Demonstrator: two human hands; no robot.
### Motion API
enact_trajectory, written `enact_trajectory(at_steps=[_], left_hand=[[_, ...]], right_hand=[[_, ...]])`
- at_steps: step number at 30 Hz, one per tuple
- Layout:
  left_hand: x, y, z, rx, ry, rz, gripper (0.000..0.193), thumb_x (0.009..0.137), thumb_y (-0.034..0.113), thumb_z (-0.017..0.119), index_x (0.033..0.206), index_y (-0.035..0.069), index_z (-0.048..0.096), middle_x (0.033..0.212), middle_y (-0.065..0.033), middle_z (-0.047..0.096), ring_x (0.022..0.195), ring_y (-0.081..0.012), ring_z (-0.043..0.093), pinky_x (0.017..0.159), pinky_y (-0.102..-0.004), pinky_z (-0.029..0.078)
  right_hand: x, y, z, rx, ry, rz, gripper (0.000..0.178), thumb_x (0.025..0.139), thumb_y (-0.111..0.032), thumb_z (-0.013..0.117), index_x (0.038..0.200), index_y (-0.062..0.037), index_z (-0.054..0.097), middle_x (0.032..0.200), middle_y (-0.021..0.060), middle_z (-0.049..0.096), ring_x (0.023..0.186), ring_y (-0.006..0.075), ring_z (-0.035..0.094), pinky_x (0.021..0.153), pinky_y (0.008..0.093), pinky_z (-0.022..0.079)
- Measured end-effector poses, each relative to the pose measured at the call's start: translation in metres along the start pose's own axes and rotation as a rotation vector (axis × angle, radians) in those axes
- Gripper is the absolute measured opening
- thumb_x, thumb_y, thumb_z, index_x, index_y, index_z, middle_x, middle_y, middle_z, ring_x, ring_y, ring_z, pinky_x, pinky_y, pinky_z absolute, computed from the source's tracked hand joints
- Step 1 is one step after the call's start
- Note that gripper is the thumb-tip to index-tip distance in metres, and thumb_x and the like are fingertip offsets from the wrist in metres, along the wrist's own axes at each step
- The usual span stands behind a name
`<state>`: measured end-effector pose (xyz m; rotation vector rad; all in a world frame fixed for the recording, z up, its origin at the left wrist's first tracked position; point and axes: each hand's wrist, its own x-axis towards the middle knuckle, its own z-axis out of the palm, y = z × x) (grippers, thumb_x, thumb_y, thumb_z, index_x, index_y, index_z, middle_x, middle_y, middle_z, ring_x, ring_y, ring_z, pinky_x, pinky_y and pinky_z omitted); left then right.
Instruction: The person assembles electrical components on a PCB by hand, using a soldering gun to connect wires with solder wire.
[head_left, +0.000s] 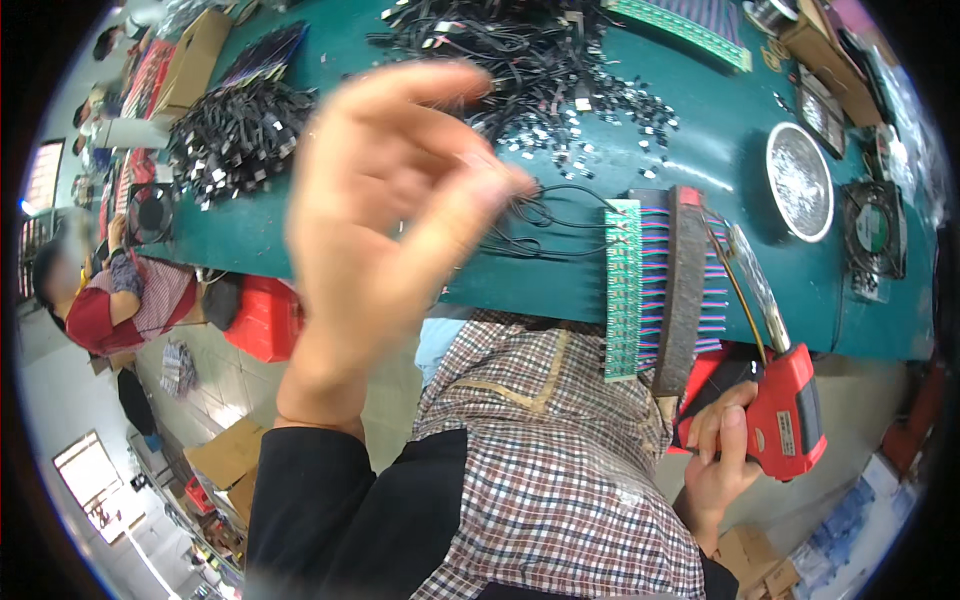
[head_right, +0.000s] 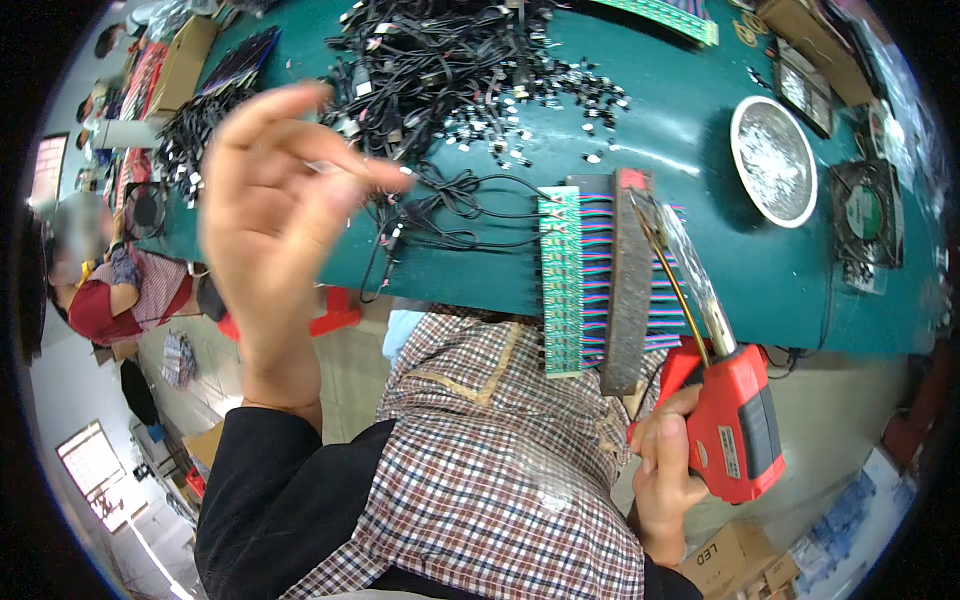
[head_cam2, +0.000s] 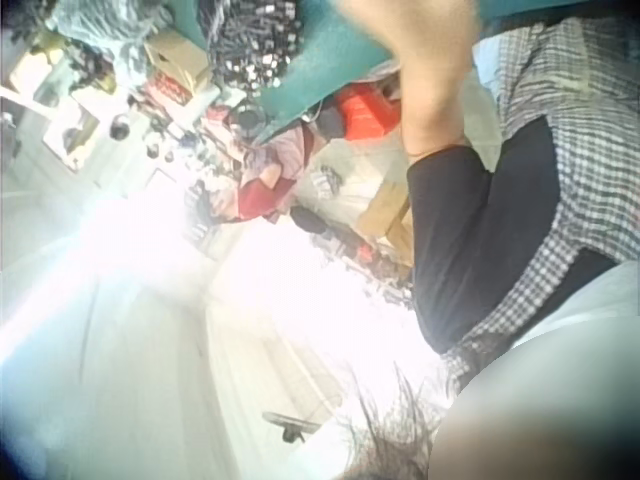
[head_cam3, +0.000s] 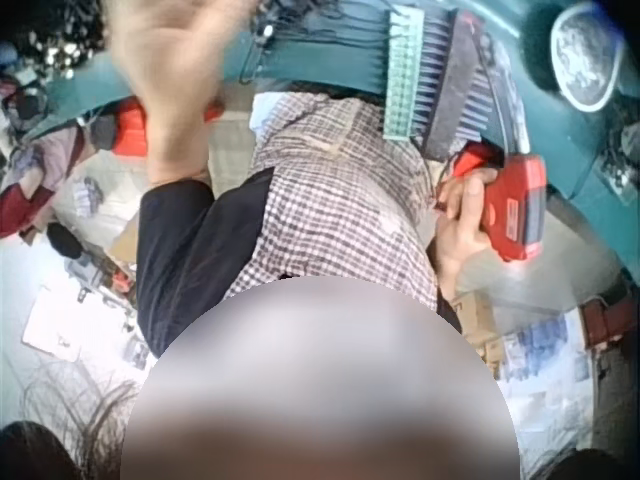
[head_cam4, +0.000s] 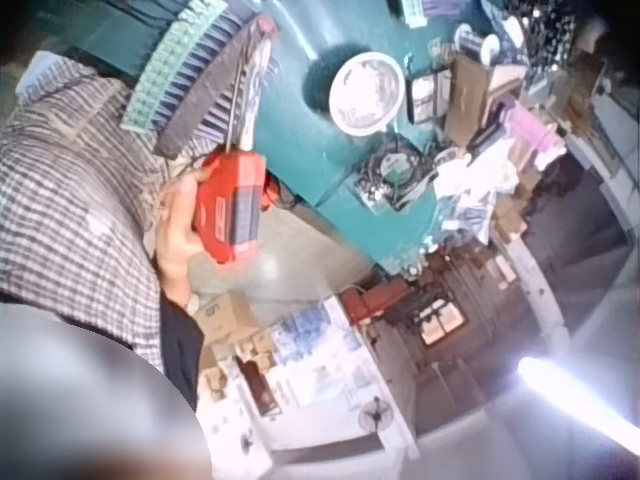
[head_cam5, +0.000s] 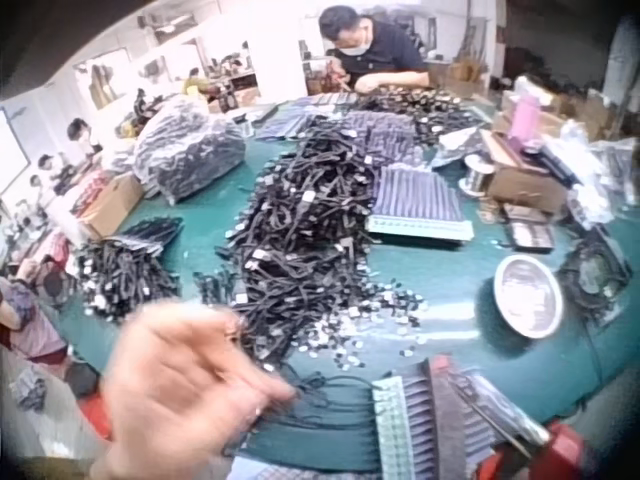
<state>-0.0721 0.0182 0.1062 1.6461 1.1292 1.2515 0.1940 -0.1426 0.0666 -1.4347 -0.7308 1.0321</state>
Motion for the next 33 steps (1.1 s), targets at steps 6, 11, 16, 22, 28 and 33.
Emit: enact_trajectory(at_steps=[6, 11, 16, 22, 28, 33], left_hand=[[-0.014, -0.002, 0.052, -0.485, -0.459, -0.57, 0.049, 0.092, -0.007, 0.069, 0.133, -0.001, 0.044, 0.096, -0.015, 0.069, 0.079, -0.0178, 0.071, 0.071, -0.0272, 0.061], [-0.023, -0.013, 0.069, -0.528, -0.505, -0.66, 0.032, 0.094, -0.002, 0.069, 0.118, 0.002, 0.048, 0.096, -0.0125, 0.072, 0.094, -0.0178, 0.073, 0.072, -0.0263, 0.06], [-0.03, -0.011, 0.073, -0.464, -0.542, -0.633, 0.031, 0.094, -0.001, 0.07, 0.116, 0.003, 0.048, 0.098, -0.012, 0.072, 0.09, -0.0144, 0.072, 0.071, -0.0249, 0.059], [-0.036, -0.009, 0.076, -0.419, -0.56, -0.639, 0.028, 0.091, 0.0, 0.074, 0.113, 0.001, 0.056, 0.092, -0.0069, 0.071, 0.08, -0.0078, 0.066, 0.066, -0.0224, 0.055], [-0.044, -0.005, 0.08, 0.066, -0.518, -0.102, 0.011, 0.082, 0.001, 0.081, 0.087, 0.001, 0.071, 0.081, -0.0061, 0.069, 0.066, -0.014, 0.062, 0.057, -0.0267, 0.047], [-0.047, -0.005, 0.083, 0.05, -0.465, -0.081, 0.011, 0.082, 0.003, 0.081, 0.088, 0.002, 0.072, 0.079, -0.0071, 0.069, 0.067, -0.0163, 0.064, 0.056, -0.0283, 0.047]], right_hand=[[0.023, -0.012, 0.015, -0.109, -0.031, -0.036, 0.022, 0.091, 0.001, 0.062, 0.112, 0.0037, 0.054, 0.08, 0.0044, 0.054, 0.056, 0.0089, 0.048, 0.052, 0.0259, 0.041], [0.039, -0.014, 0.028, -0.117, -0.221, -0.057, 0.061, 0.077, 0.019, 0.07, 0.131, 0.0002, 0.05, 0.103, 0.0063, 0.056, 0.098, 0.0182, 0.065, 0.094, 0.0388, 0.055], [0.049, -0.005, 0.036, -0.179, -0.277, -0.231, 0.051, 0.084, 0.009, 0.075, 0.126, -0.0005, 0.048, 0.105, 0.0064, 0.06, 0.099, 0.0173, 0.068, 0.082, 0.0325, 0.055], [0.046, -0.006, 0.034, -0.056, -0.288, 0.003, 0.05, 0.084, 0.008, 0.076, 0.125, -0.0002, 0.047, 0.102, 0.0055, 0.06, 0.095, 0.016, 0.069, 0.083, 0.0318, 0.055], [0.044, -0.014, 0.033, -0.058, -0.307, -0.017, 0.044, 0.091, 0.008, 0.069, 0.127, -0.0016, 0.046, 0.092, 0.0045, 0.066, 0.088, 0.01, 0.065, 0.085, 0.028, 0.053], [0.048, 0.0, 0.023, -0.214, -0.323, -0.19, 0.065, 0.079, 0.024, 0.066, 0.132, -0.0026, 0.04, 0.109, 0.0069, 0.051, 0.088, 0.0158, 0.066, 0.084, 0.0332, 0.056]])
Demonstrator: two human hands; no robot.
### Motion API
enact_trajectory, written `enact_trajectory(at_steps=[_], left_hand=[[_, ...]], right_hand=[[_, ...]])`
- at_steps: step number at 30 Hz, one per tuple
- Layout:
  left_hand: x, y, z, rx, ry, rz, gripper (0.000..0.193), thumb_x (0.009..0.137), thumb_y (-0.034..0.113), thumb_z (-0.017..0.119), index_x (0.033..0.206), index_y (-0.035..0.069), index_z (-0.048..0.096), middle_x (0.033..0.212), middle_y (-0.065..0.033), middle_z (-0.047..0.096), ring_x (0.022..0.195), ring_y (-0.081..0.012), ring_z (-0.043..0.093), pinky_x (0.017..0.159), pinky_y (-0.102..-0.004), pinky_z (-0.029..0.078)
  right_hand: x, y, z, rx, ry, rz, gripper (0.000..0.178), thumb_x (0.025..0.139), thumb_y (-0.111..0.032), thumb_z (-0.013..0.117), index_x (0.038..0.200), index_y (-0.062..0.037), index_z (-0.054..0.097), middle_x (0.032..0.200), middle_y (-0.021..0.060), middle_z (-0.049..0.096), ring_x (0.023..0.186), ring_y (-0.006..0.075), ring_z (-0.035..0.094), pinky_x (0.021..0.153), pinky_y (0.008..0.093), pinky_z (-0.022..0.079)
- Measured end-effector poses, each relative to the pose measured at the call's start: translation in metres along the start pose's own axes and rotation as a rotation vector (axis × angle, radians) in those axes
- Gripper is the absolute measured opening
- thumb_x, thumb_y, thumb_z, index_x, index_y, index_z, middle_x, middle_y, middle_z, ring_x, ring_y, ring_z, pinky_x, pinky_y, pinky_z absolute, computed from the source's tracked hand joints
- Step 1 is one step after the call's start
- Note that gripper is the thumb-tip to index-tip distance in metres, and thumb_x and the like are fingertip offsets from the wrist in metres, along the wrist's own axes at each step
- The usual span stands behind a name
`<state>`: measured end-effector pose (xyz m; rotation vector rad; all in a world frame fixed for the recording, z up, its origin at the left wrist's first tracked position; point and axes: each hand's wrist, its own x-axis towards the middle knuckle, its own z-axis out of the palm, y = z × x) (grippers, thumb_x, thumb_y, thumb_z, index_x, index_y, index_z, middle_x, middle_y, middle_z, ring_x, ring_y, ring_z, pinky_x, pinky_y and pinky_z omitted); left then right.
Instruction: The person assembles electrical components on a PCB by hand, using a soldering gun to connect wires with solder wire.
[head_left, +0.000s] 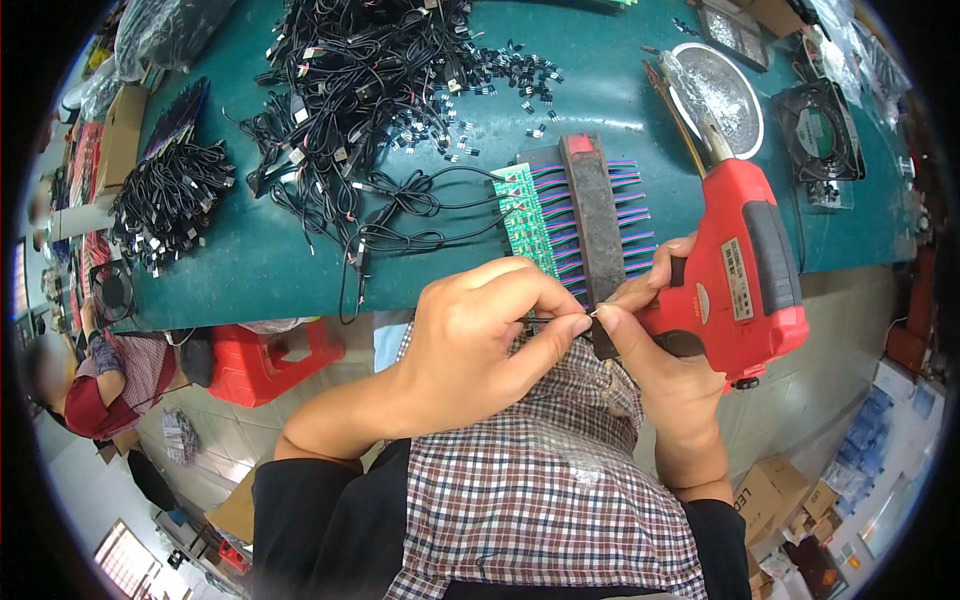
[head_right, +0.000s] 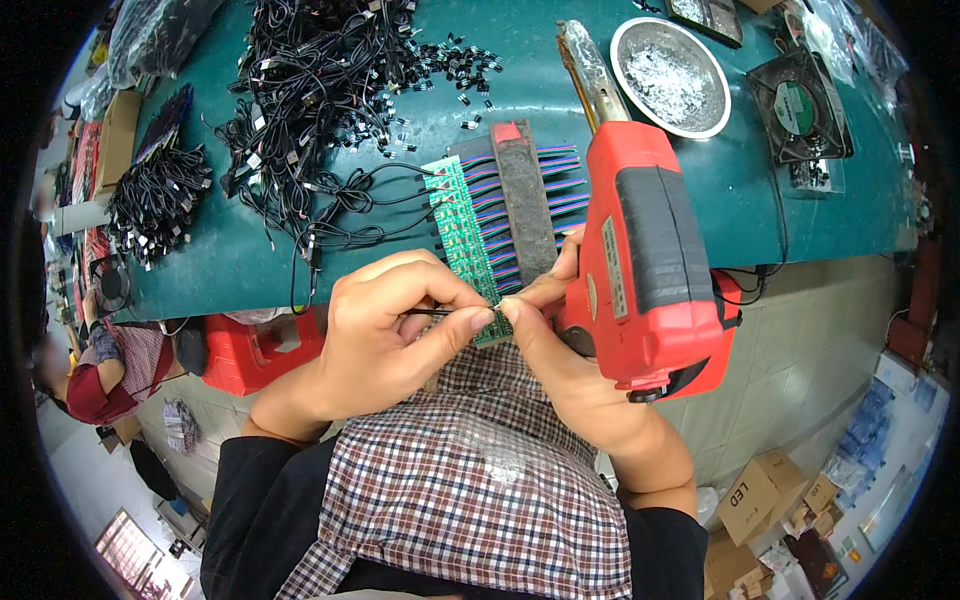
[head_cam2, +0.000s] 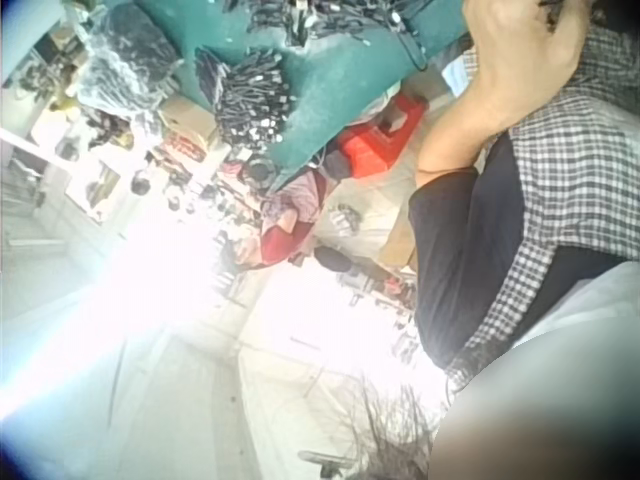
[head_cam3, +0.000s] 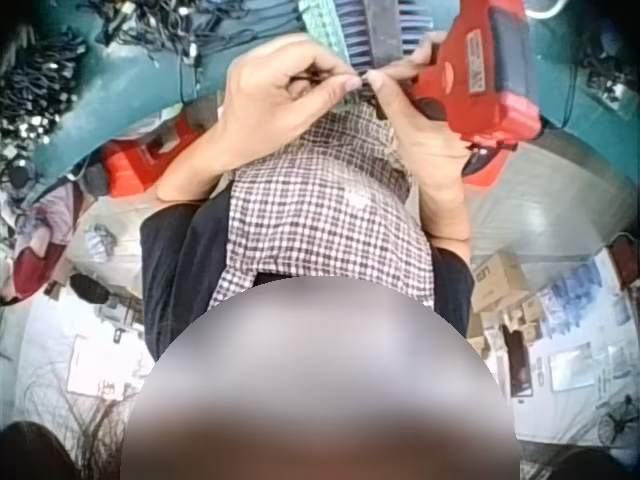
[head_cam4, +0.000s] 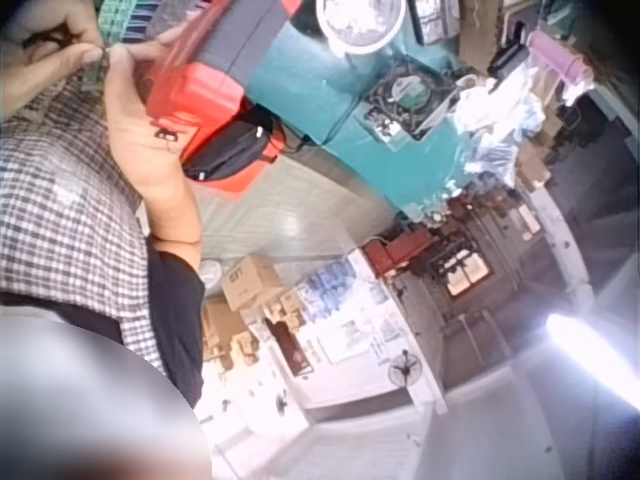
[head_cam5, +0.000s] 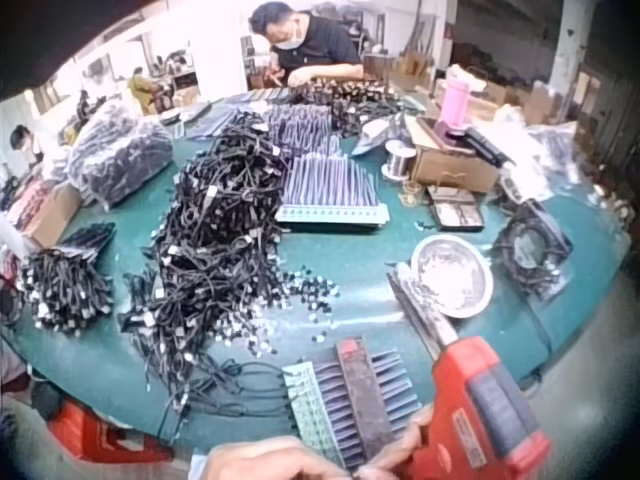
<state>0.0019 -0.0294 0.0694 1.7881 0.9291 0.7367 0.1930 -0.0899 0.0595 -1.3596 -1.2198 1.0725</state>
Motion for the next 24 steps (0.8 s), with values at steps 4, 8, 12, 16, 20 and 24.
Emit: enact_trajectory(at_steps=[4, 8, 12, 16, 20, 24], left_hand=[[0.0, 0.0, 0.0, -0.013, 0.007, -0.027, 0.01, 0.082, 0.003, 0.08, 0.088, 0.002, 0.072, 0.078, -0.0072, 0.069, 0.066, -0.016, 0.064, 0.056, -0.028, 0.046], [0.0, 0.003, -0.003, 0.004, -0.001, -0.04, 0.008, 0.083, 0.002, 0.079, 0.086, 0.001, 0.072, 0.077, -0.0062, 0.069, 0.065, -0.014, 0.061, 0.054, -0.0268, 0.043], [0.0, 0.003, -0.018, 0.093, 0.07, -0.217, 0.006, 0.084, 0.003, 0.078, 0.084, 0.002, 0.073, 0.077, -0.0024, 0.067, 0.062, -0.0072, 0.053, 0.051, -0.0241, 0.035], [0.0, 0.001, -0.02, 0.041, 0.056, -0.212, 0.006, 0.085, 0.004, 0.079, 0.084, 0.002, 0.073, 0.075, -0.0012, 0.065, 0.063, -0.0068, 0.051, 0.051, -0.0239, 0.033], [0.001, -0.005, -0.016, 0.044, 0.07, -0.133, 0.006, 0.084, 0.004, 0.079, 0.084, 0.002, 0.073, 0.074, -0.0017, 0.066, 0.063, -0.0082, 0.053, 0.051, -0.0247, 0.034], [0.001, 0.0, -0.014, 0.05, 0.031, -0.152, 0.007, 0.083, 0.003, 0.079, 0.084, 0.002, 0.072, 0.076, -0.0032, 0.068, 0.063, -0.0105, 0.057, 0.052, -0.0256, 0.037]], right_hand=[[0.0, -0.01, 0.005, 0.183, 0.042, 0.104, 0.065, 0.078, 0.025, 0.065, 0.131, -0.0028, 0.04, 0.109, 0.0071, 0.051, 0.088, 0.0154, 0.066, 0.084, 0.0331, 0.056], [0.003, -0.012, 0.004, 0.193, 0.073, 0.147, 0.059, 0.08, 0.021, 0.067, 0.129, -0.0012, 0.043, 0.097, 0.0045, 0.058, 0.085, 0.0115, 0.064, 0.083, 0.0291, 0.053], [0.004, -0.007, -0.005, 0.057, 0.24, 0.152, 0.055, 0.083, 0.017, 0.069, 0.129, -0.0004, 0.044, 0.09, 0.0025, 0.063, 0.084, 0.0091, 0.064, 0.082, 0.0256, 0.051], [0.003, -0.015, -0.002, 0.184, 0.189, 0.216, 0.056, 0.084, 0.015, 0.071, 0.13, -0.001, 0.044, 0.108, 0.0044, 0.052, 0.091, 0.0132, 0.068, 0.081, 0.0296, 0.053], [0.005, -0.009, 0.005, 0.159, 0.092, 0.109, 0.058, 0.083, 0.012, 0.075, 0.13, -0.0014, 0.044, 0.103, 0.0045, 0.058, 0.094, 0.016, 0.07, 0.08, 0.0297, 0.052], [0.011, 0.006, 0.001, -0.06, -0.034, -0.028, 0.062, 0.08, 0.007, 0.08, 0.13, 0.0, 0.044, 0.101, 0.0093, 0.066, 0.088, 0.0152, 0.07, 0.081, 0.0299, 0.054]])
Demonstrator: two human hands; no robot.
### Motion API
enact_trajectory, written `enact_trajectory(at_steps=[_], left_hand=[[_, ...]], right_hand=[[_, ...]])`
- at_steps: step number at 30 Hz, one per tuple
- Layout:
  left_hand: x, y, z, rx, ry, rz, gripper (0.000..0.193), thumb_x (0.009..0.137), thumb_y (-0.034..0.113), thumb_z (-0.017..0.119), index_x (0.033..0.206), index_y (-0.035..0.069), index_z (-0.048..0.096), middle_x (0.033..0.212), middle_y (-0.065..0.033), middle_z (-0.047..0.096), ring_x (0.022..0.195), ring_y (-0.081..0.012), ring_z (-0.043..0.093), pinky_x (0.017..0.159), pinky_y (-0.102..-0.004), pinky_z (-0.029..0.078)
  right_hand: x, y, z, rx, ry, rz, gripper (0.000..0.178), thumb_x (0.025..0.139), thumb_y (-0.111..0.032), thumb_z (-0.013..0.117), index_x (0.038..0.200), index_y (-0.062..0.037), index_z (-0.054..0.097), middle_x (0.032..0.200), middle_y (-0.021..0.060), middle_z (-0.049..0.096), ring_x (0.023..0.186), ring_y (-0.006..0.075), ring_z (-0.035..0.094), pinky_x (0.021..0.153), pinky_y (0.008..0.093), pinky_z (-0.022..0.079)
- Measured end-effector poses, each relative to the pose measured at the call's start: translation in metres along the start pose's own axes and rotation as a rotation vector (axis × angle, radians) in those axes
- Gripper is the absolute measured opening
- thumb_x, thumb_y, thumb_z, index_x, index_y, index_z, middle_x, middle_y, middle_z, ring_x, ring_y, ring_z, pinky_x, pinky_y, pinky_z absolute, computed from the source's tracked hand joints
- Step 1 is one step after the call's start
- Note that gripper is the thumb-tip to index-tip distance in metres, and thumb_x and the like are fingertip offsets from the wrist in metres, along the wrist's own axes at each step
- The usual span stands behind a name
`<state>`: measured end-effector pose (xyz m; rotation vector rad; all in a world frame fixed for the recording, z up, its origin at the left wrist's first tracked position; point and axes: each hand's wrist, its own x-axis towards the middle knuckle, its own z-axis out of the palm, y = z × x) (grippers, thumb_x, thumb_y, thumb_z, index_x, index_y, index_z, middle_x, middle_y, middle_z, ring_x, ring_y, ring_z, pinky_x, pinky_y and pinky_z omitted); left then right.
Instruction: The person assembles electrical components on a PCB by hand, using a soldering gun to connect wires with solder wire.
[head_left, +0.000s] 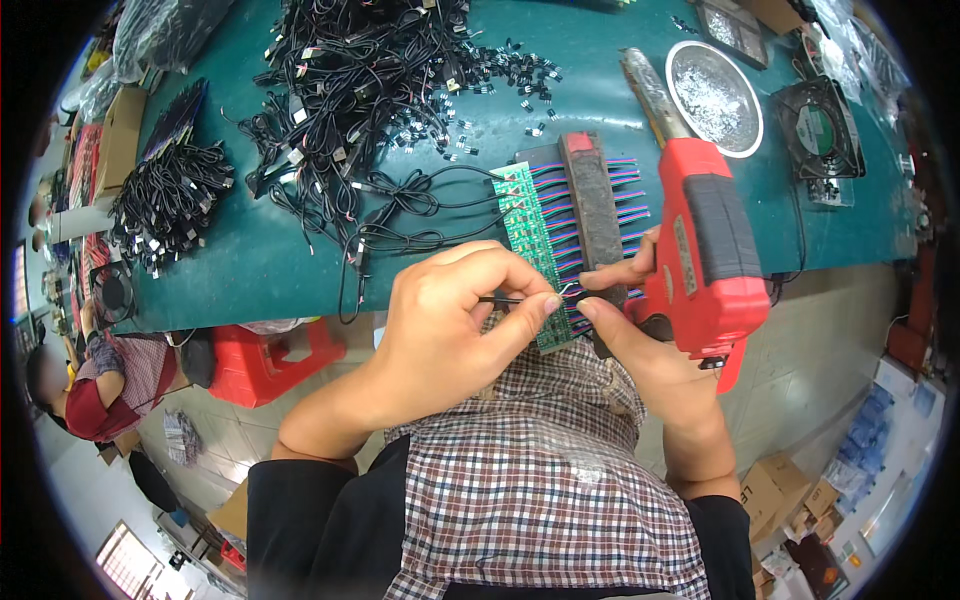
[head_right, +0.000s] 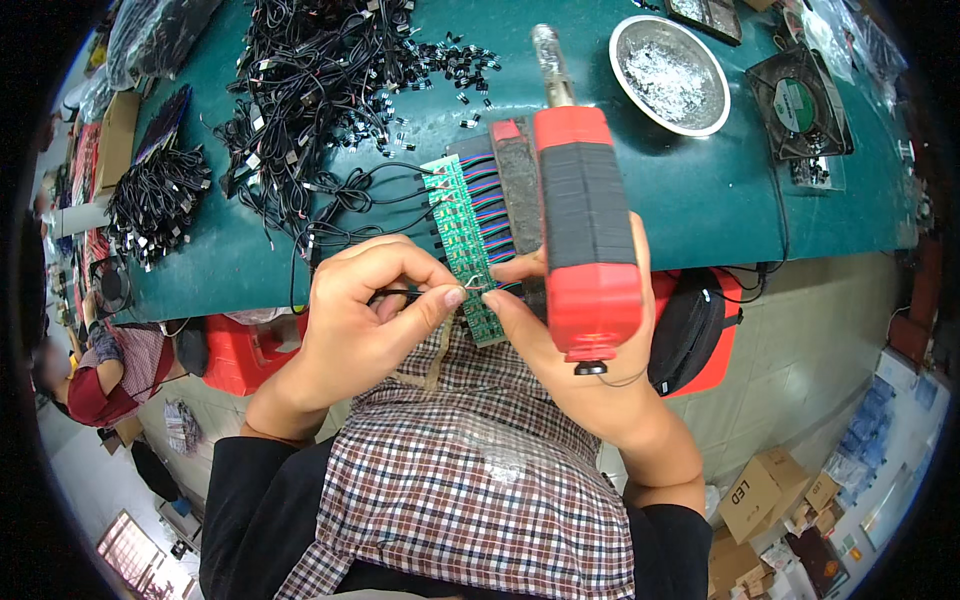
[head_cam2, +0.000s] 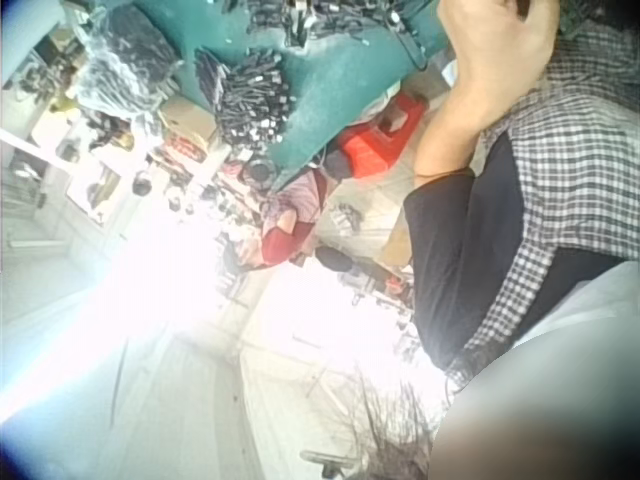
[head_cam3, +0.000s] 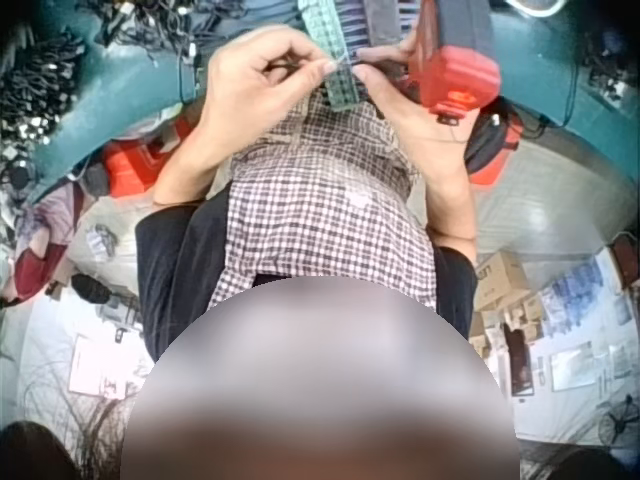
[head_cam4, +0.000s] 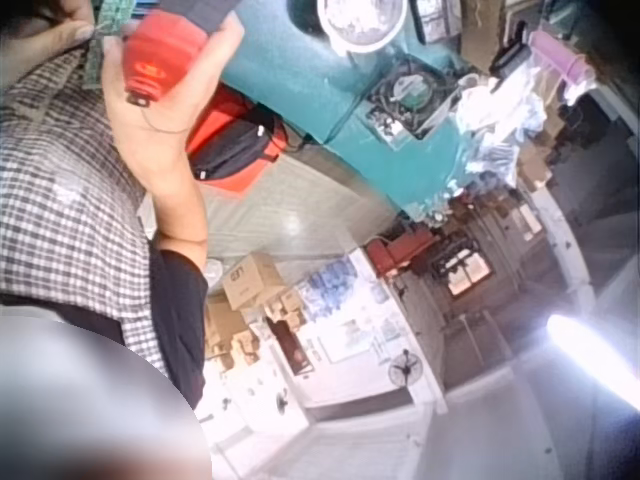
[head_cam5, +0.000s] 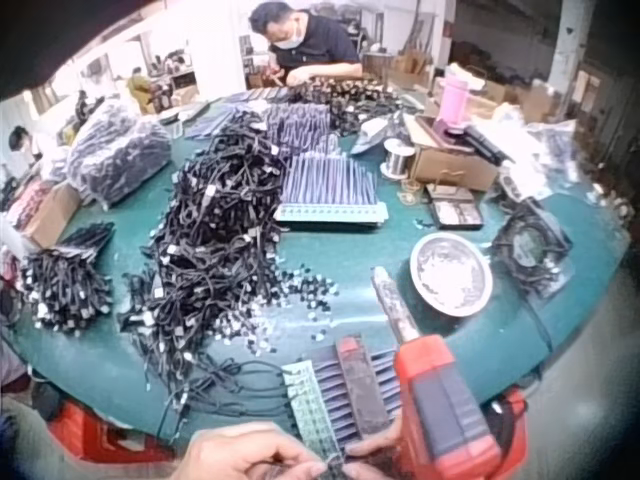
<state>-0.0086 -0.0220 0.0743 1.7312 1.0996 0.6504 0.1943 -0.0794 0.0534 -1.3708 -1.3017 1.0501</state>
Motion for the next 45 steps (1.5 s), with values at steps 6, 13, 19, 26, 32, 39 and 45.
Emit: enact_trajectory(at_steps=[6, 13, 19, 26, 32, 39, 45], left_hand=[[-0.002, -0.008, 0.006, -0.047, 0.004, 0.048, 0.007, 0.082, 0.002, 0.079, 0.083, 0.002, 0.072, 0.076, -0.0032, 0.068, 0.063, -0.0101, 0.057, 0.051, -0.0259, 0.036], [0.017, -0.011, -0.017, 0.341, 0.074, -0.084, 0.008, 0.084, 0.012, 0.075, 0.081, 0.006, 0.071, 0.076, -0.007, 0.066, 0.063, -0.0231, 0.065, 0.058, -0.035, 0.05], [0.032, -0.024, -0.012, 0.366, 0.058, -0.024, 0.009, 0.084, 0.013, 0.076, 0.083, 0.005, 0.072, 0.074, -0.0049, 0.064, 0.056, -0.0163, 0.051, 0.053, -0.0307, 0.04], [0.045, -0.03, -0.013, 0.45, -0.028, -0.031, 0.014, 0.085, 0.015, 0.075, 0.082, 0.002, 0.07, 0.077, -0.0087, 0.067, 0.066, -0.023, 0.065, 0.06, -0.0334, 0.05], [0.046, -0.027, -0.013, 0.474, -0.032, -0.046, 0.016, 0.085, 0.014, 0.075, 0.081, 0.0, 0.069, 0.076, -0.0096, 0.067, 0.066, -0.0229, 0.065, 0.061, -0.0332, 0.051], [0.046, -0.026, -0.011, 0.467, -0.023, -0.053, 0.015, 0.085, 0.012, 0.075, 0.078, 0.0, 0.067, 0.075, -0.0087, 0.065, 0.064, -0.0203, 0.065, 0.06, -0.0317, 0.05], [0.046, -0.028, -0.012, 0.485, -0.017, -0.045, 0.015, 0.084, 0.011, 0.075, 0.078, 0.0, 0.066, 0.074, -0.0082, 0.065, 0.063, -0.0202, 0.065, 0.06, -0.0314, 0.051]], right_hand=[[-0.005, -0.013, 0.003, 0.085, -0.026, 0.225, 0.061, 0.081, 0.009, 0.078, 0.131, 0.0023, 0.042, 0.097, 0.007, 0.065, 0.083, 0.0114, 0.068, 0.076, 0.0257, 0.056], [-0.029, -0.026, -0.01, 0.131, 0.083, 0.262, 0.039, 0.093, -0.005, 0.068, 0.127, -0.0007, 0.049, 0.102, 0.0053, 0.056, 0.08, 0.014, 0.066, 0.081, 0.0351, 0.057], [-0.063, -0.022, -0.02, 0.195, 0.188, 0.364, 0.052, 0.092, -0.027, 0.071, 0.131, -0.0005, 0.049, 0.094, 0.0058, 0.057, 0.063, 0.0098, 0.048, 0.065, 0.0315, 0.05], [-0.08, -0.018, -0.024, 0.156, 0.121, 0.517, 0.039, 0.093, -0.023, 0.07, 0.119, 0.0011, 0.054, 0.072, 0.0035, 0.052, 0.052, 0.0084, 0.042, 0.053, 0.0274, 0.041], [-0.079, -0.01, -0.016, 0.21, 0.09, 0.498, 0.022, 0.098, -0.018, 0.063, 0.101, 0.0024, 0.055, 0.062, 0.0018, 0.047, 0.049, 0.0073, 0.042, 0.05, 0.0269, 0.04], [-0.077, -0.005, -0.014, 0.157, 0.098, 0.506, 0.018, 0.098, -0.013, 0.062, 0.099, 0.0025, 0.055, 0.063, 0.0021, 0.047, 0.048, 0.0079, 0.04, 0.049, 0.0254, 0.039], [-0.075, -0.005, -0.013, 0.16, 0.079, 0.508, 0.017, 0.097, -0.013, 0.063, 0.096, 0.0022, 0.055, 0.063, 0.0023, 0.048, 0.048, 0.0078, 0.04, 0.049, 0.0257, 0.039]])
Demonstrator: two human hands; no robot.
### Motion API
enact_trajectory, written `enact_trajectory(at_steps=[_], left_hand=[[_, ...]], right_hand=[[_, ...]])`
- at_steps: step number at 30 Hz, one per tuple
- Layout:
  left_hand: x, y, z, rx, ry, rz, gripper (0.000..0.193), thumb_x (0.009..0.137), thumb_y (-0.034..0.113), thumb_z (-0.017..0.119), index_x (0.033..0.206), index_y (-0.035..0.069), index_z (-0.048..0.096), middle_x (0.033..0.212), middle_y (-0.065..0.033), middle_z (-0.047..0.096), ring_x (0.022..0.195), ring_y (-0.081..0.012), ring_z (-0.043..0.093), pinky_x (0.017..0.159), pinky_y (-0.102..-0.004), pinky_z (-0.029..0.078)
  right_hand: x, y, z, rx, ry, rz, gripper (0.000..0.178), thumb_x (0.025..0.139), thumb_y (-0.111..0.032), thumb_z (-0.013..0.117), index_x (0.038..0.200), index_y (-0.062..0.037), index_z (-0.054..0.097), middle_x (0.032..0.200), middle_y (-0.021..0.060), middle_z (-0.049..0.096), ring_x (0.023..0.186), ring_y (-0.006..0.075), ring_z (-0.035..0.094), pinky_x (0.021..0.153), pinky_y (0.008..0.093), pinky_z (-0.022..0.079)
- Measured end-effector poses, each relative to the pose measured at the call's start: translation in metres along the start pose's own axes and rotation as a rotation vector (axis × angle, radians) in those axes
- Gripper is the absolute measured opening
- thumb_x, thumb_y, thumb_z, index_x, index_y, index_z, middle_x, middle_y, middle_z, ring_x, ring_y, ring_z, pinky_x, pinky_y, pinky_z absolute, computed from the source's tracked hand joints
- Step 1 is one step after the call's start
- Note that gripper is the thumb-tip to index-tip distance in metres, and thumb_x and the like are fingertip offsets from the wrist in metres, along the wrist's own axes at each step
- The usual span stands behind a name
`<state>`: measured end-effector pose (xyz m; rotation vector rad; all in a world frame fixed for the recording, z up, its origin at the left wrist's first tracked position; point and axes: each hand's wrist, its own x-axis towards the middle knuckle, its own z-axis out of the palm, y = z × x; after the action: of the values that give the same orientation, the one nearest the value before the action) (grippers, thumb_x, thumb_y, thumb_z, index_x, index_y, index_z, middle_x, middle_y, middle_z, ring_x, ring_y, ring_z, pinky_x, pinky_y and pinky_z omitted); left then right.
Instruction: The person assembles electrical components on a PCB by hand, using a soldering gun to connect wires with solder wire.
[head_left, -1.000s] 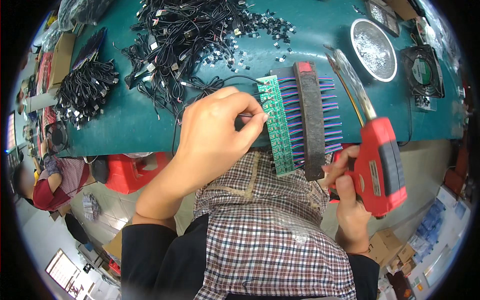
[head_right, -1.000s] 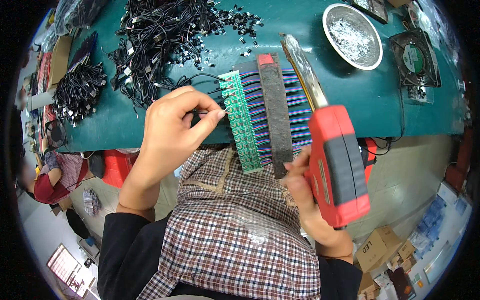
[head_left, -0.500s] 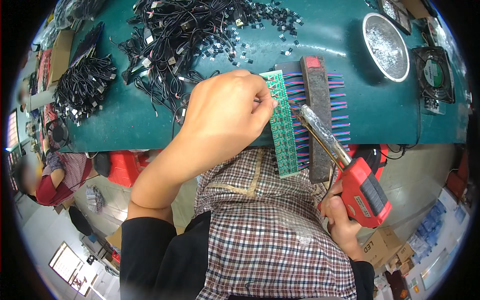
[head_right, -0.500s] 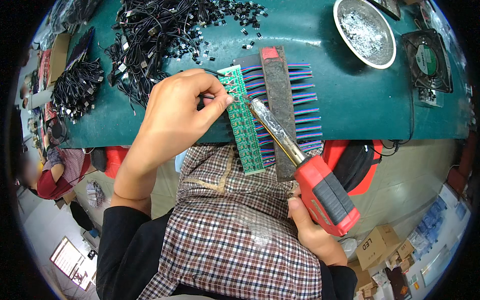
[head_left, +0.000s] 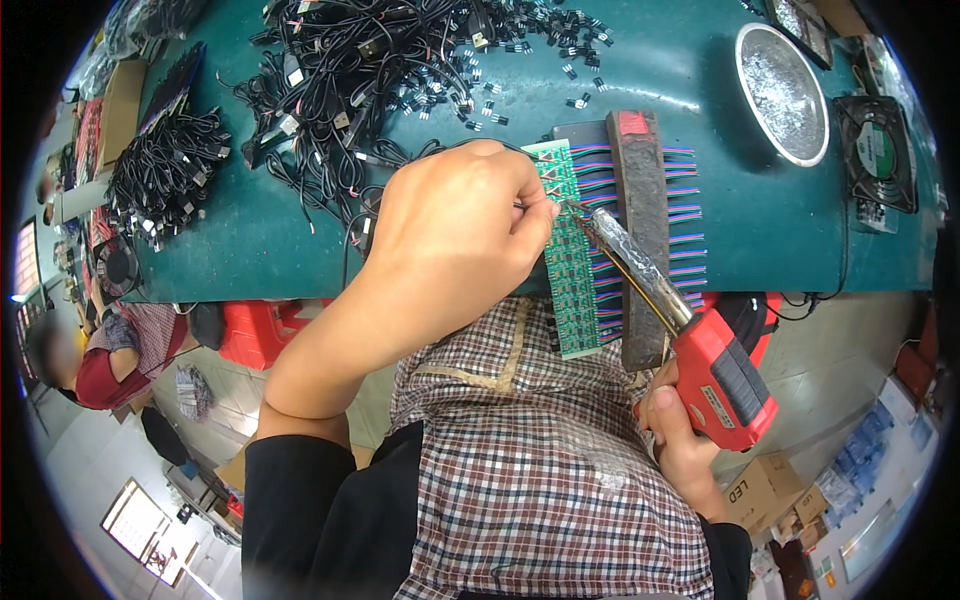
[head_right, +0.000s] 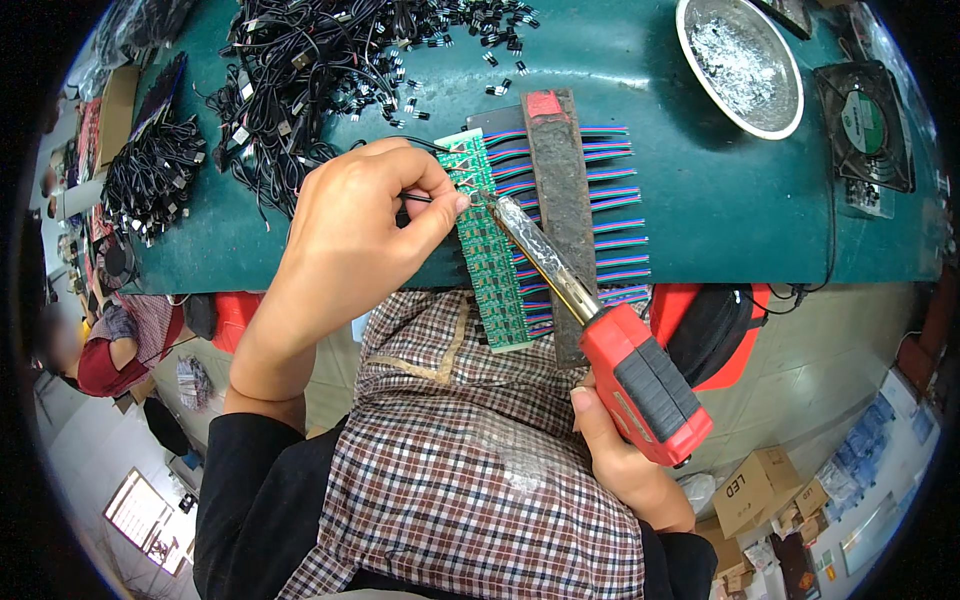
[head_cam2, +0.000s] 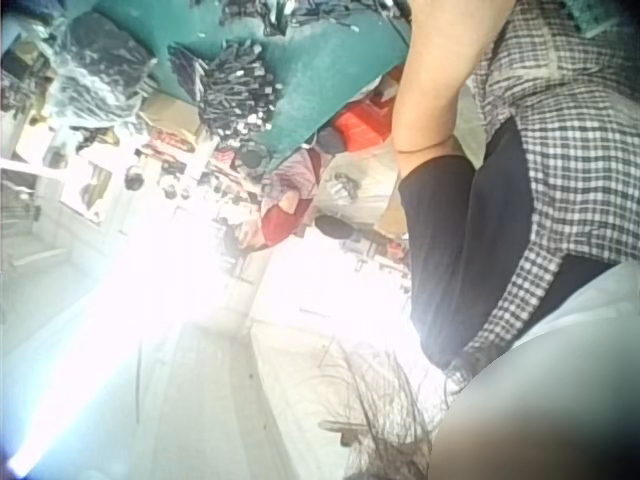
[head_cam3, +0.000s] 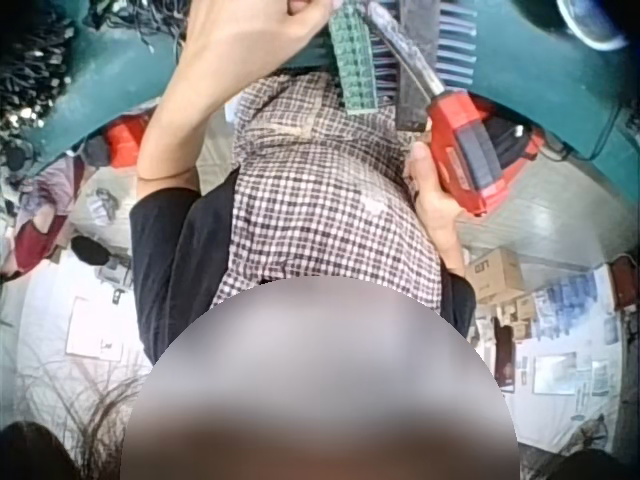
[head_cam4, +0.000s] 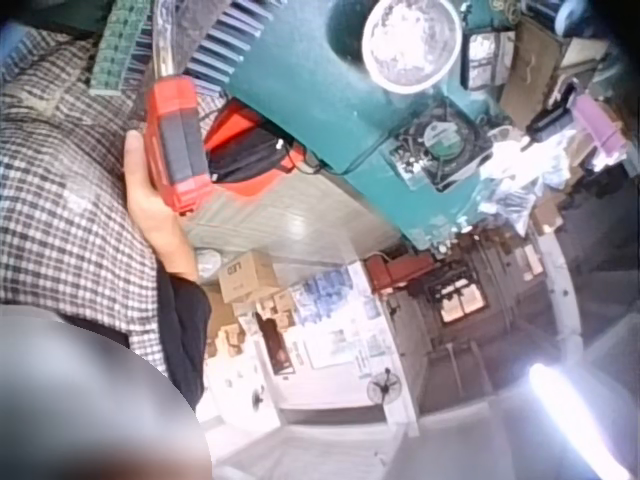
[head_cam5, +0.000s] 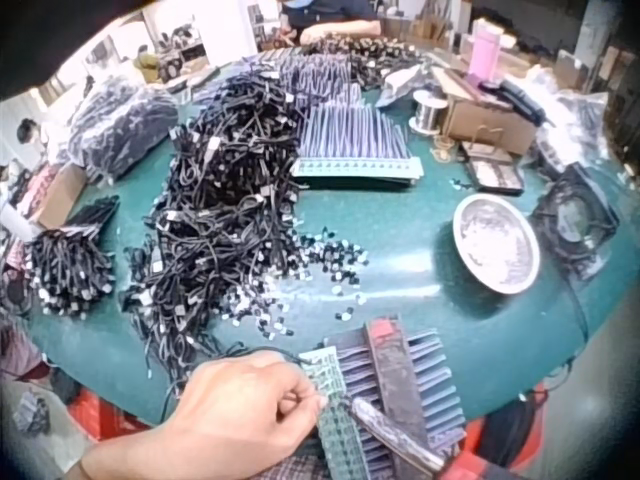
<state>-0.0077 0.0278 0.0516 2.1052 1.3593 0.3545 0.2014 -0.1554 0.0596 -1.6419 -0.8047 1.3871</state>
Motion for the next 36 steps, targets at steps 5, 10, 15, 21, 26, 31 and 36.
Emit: enact_trajectory(at_steps=[5, 10, 15, 21, 26, 31, 36], left_hand=[[0.0, 0.0, 0.0, 0.01, -0.002, 0.01, 0.014, 0.084, 0.01, 0.075, 0.078, 0.0, 0.067, 0.075, -0.0083, 0.065, 0.063, -0.02, 0.065, 0.06, -0.0311, 0.051], [0.0, 0.0, 0.0, 0.013, -0.004, 0.014, 0.013, 0.083, 0.009, 0.074, 0.078, 0.0, 0.067, 0.075, -0.0085, 0.066, 0.064, -0.0197, 0.066, 0.06, -0.0309, 0.052], [0.001, 0.0, -0.002, 0.001, -0.011, 0.02, 0.012, 0.084, 0.008, 0.074, 0.079, -0.001, 0.067, 0.077, -0.009, 0.067, 0.066, -0.0198, 0.069, 0.061, -0.0299, 0.053], [0.002, 0.0, -0.002, 0.003, -0.024, 0.017, 0.012, 0.084, 0.008, 0.074, 0.079, -0.001, 0.067, 0.078, -0.0094, 0.067, 0.068, -0.0202, 0.071, 0.062, -0.0298, 0.055], [0.001, 0.001, -0.002, 0.006, -0.026, 0.006, 0.012, 0.084, 0.008, 0.075, 0.08, -0.001, 0.068, 0.079, -0.0095, 0.068, 0.068, -0.0204, 0.071, 0.063, -0.0302, 0.056], [0.003, -0.001, -0.003, -0.008, -0.046, 0.002, 0.012, 0.084, 0.009, 0.075, 0.082, -0.001, 0.069, 0.079, -0.0099, 0.068, 0.069, -0.0204, 0.071, 0.063, -0.0303, 0.056], [0.002, -0.001, -0.004, 0.007, -0.05, -0.003, 0.012, 0.084, 0.009, 0.076, 0.082, -0.001, 0.069, 0.079, -0.0099, 0.068, 0.069, -0.0205, 0.07, 0.063, -0.0302, 0.056]], right_hand=[[0.001, -0.003, 0.002, -0.003, 0.03, 0.023, 0.017, 0.097, -0.013, 0.063, 0.092, 0.0022, 0.056, 0.063, 0.003, 0.049, 0.047, 0.0084, 0.041, 0.049, 0.0257, 0.039], [-0.002, 0.003, -0.009, -0.16, -0.014, -0.012, 0.016, 0.097, -0.014, 0.063, 0.094, 0.0008, 0.056, 0.068, 0.0036, 0.051, 0.051, 0.0086, 0.044, 0.051, 0.0255, 0.04], [-0.008, 0.0, -0.013, -0.278, -0.007, -0.086, 0.014, 0.097, -0.014, 0.062, 0.095, -0.0015, 0.056, 0.074, 0.0042, 0.052, 0.056, 0.0088, 0.047, 0.053, 0.0269, 0.043], [-0.009, -0.001, -0.018, -0.261, 0.0, -0.072, 0.015, 0.096, -0.012, 0.063, 0.102, -0.0009, 0.055, 0.073, 0.0043, 0.053, 0.054, 0.0096, 0.048, 0.056, 0.0293, 0.046], [-0.01, -0.008, -0.01, -0.097, 0.006, 0.017, 0.021, 0.095, -0.012, 0.065, 0.109, 0.0017, 0.056, 0.067, 0.0026, 0.051, 0.053, 0.0096, 0.048, 0.054, 0.0292, 0.046], [-0.012, -0.005, -0.009, -0.101, 0.038, 0.023, 0.023, 0.094, -0.012, 0.065, 0.11, 0.0026, 0.057, 0.069, 0.0036, 0.054, 0.053, 0.0108, 0.049, 0.055, 0.0294, 0.047], [-0.014, 0.003, -0.017, -0.254, -0.004, -0.054, 0.021, 0.093, -0.01, 0.065, 0.108, 0.0029, 0.057, 0.071, 0.0049, 0.056, 0.056, 0.0118, 0.05, 0.056, 0.0294, 0.047]])
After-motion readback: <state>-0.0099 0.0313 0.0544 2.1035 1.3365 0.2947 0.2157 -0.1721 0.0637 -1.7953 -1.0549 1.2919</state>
